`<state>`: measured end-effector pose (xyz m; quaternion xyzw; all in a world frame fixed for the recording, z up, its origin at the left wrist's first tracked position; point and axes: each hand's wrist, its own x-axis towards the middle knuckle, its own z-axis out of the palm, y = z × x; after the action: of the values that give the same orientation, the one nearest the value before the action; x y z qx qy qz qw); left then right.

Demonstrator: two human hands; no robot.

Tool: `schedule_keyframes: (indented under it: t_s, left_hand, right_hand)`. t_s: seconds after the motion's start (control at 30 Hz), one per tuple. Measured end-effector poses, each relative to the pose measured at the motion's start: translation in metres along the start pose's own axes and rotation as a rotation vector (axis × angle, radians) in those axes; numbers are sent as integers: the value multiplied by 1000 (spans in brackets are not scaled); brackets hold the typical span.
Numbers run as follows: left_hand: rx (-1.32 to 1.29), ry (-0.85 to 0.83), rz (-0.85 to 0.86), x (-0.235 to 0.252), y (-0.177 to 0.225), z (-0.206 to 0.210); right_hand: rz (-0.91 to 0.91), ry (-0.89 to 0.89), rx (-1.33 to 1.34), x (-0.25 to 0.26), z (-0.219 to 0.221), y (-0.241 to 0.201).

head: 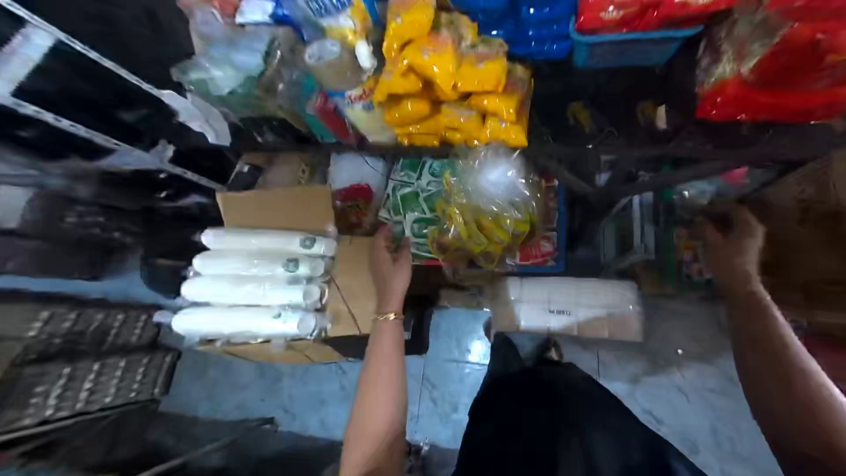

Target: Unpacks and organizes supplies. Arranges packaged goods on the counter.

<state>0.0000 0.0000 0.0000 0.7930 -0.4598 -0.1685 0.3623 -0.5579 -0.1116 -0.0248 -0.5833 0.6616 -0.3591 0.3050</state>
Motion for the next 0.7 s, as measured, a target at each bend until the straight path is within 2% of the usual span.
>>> schedule_keyframes:
  t_s: [0.1,0.17,0.27,0.3,0.37,0.47,0.53,0.63,0.7]
  left_hand:
    - [-9,-6,-161,-56,-57,-17]
    - [-12,-74,-288,-98,-90,-18]
    - [-1,-256,-399,-141,-120,1]
    - [-3,-337,-425,-149,-124,13]
    - [-12,-530,-486,-155,-125,46]
    - [-54,-725,-543,-141,-131,115]
    - [-107,-757,-601,-127,-143,169]
    - [-187,-751,-713,-115,-162,238]
    - [-119,-703,-670,-115,-166,272]
  right_hand:
    - [74,-241,-42,3,36,27]
    - [155,-445,-62,-3,57,50]
    - [319,-616,-131,-18,86,125]
    - [433,-597,-143,-29,91,149]
    - [681,-441,-156,-54,93,190]
    - [904,-175,-111,-82,86,209]
    - [960,-129,-32,-88,92,219]
    - [897,-196,-14,-96,127,244]
    - [831,-255,-37,-98,148,247]
